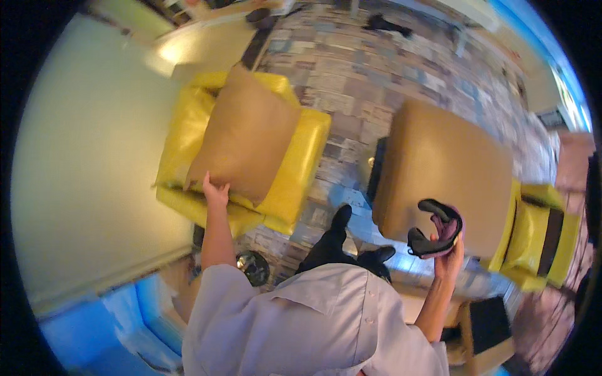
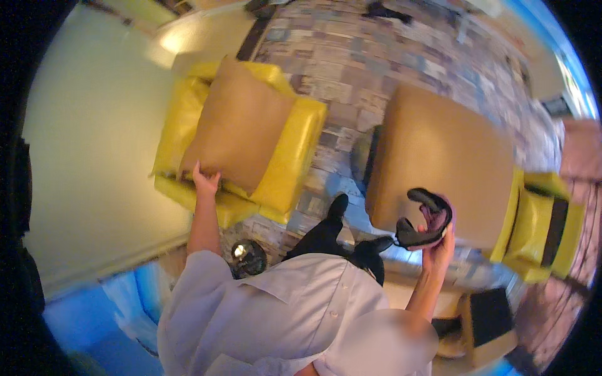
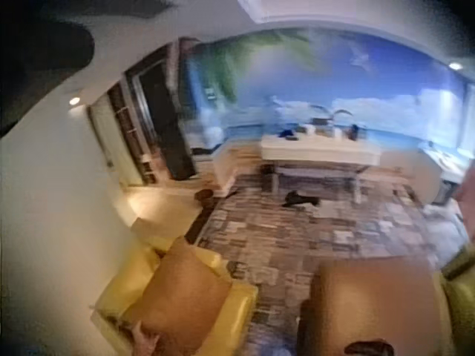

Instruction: The person wipes the surfaces of a beige sofa and its cushions using a purple cloth. They lift and turn the cushions to clean all sides, then place them back on the sofa.

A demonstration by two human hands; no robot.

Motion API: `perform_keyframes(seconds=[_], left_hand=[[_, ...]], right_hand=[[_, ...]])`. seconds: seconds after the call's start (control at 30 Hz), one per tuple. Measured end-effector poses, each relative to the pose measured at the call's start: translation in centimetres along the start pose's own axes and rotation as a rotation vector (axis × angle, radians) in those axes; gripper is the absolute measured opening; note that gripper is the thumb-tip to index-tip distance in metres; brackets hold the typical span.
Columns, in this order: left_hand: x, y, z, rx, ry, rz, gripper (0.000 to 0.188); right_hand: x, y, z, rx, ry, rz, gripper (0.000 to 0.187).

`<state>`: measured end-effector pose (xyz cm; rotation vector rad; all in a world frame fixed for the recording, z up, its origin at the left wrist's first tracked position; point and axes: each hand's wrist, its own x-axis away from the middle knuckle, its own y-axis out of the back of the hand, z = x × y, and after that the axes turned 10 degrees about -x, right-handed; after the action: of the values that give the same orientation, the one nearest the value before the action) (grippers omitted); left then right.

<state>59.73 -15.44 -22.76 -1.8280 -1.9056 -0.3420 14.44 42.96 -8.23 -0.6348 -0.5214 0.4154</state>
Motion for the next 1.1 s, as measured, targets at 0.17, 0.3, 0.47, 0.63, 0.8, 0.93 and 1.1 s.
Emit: perform_keyframes(seconds=[0.17,0.3,0.47,0.63,0.8,0.93,1.1], left_hand=[[4.7,0.3,5.7,-0.198,0.117,0.041,0.064],[8.8,-3.2,10.1,-0.551,0.098,-0.087,0.067],[18.4,-13.5,20.9,-1.102,0.134,0.025,0.055],[19.3,-28.6,26.5,-1.101,-0.464,0.438,0.033],[24.7,-43.0,31.4,-1.076,-0.677,0.963,0.027],[27.4,-53.6,36.3,-1.11,-0.639,1.206,0.023],[35.8,-63.1,40.8,-1.07,-0.424,1.489,0.016]], right_hand=[[7.7,9.4,1.2,-0.118,0.158,-0.23,0.059],[14.0,19.2,1.1,-0.318,0.256,-0.374,0.049],[21.2,29.6,-1.2,-0.544,0.332,-0.526,0.045],[20.2,30.6,-3.0,-0.638,0.341,-0.661,0.047],[22.1,31.0,-3.2,-0.673,0.459,-0.758,0.05],[20.8,30.5,-4.0,-0.688,0.597,-0.951,0.051],[20.3,26.0,-1.8,-0.737,0.751,-1.056,0.05]])
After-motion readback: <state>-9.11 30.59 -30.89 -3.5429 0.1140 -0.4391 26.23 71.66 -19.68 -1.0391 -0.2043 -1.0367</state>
